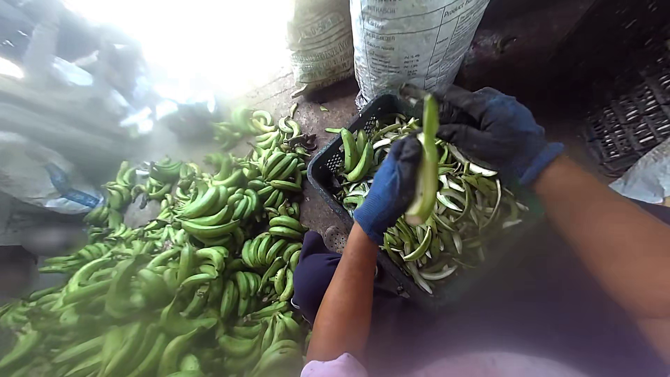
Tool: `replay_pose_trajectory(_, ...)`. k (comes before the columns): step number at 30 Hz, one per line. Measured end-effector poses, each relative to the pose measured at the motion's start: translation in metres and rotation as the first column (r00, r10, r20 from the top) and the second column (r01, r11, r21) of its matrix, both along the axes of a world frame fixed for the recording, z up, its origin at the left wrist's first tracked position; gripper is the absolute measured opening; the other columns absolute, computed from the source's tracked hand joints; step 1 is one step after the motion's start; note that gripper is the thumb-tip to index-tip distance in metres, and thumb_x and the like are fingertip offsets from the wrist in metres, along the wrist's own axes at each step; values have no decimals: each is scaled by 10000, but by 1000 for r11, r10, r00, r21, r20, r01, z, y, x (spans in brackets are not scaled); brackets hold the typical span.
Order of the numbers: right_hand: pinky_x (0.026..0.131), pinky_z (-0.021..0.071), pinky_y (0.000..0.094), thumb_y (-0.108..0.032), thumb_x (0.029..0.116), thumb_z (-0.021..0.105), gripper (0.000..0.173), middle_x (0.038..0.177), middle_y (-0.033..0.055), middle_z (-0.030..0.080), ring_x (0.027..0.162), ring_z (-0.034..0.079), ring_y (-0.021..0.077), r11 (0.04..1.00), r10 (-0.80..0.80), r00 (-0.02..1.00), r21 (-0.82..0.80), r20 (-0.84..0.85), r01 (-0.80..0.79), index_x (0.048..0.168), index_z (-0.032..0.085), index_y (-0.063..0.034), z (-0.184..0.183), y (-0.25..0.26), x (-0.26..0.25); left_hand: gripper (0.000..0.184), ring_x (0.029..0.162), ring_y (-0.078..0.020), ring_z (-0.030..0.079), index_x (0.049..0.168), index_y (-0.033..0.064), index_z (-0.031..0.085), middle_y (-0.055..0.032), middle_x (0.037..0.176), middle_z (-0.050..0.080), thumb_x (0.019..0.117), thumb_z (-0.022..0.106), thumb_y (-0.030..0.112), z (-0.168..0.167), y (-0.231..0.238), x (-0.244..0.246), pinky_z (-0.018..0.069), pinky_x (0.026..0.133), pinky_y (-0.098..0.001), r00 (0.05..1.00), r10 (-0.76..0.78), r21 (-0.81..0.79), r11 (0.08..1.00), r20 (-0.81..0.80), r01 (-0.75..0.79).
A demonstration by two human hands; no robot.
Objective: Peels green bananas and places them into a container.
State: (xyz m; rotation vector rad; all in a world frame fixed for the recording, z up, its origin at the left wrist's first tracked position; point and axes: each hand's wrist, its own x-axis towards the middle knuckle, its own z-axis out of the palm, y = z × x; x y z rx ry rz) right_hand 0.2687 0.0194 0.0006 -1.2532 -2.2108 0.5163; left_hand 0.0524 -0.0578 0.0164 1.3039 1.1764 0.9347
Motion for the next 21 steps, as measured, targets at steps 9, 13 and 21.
replay_pose_trajectory(9, 943, 507, 532, -389, 916, 688, 564, 1249, 156, 667, 1118, 642, 329, 931, 345, 939, 135, -21, -339, 1449, 594, -229, -17, -33, -16, 381, 981, -99, 630, 1424, 55, 399, -56, 1137, 603, 1114, 333, 266, -16, 32, -11, 571, 859, -311, 717, 547, 41, 782, 433, -622)
replay_pose_trajectory(13, 997, 518, 487, -383, 963, 643, 542, 1288, 101, 663, 1153, 644, 246, 971, 240, 969, 29, -55, -239, 1480, 548, -250, -11, -11, -12, 352, 885, -30, 618, 1328, 79, 480, 18, 1011, 624, 1086, 294, 255, -6, 9, -1, 559, 785, -242, 883, 262, 91, 943, 388, -320)
replay_pose_trajectory(21, 945, 529, 525, -375, 939, 659, 541, 1230, 123, 689, 1095, 667, 287, 962, 265, 964, 63, -15, -264, 1452, 582, -223, -5, -29, -16, 335, 839, -64, 636, 1218, 126, 513, 18, 947, 631, 1092, 235, 265, -14, 17, -4, 573, 757, -277, 780, 318, -32, 933, 539, -359)
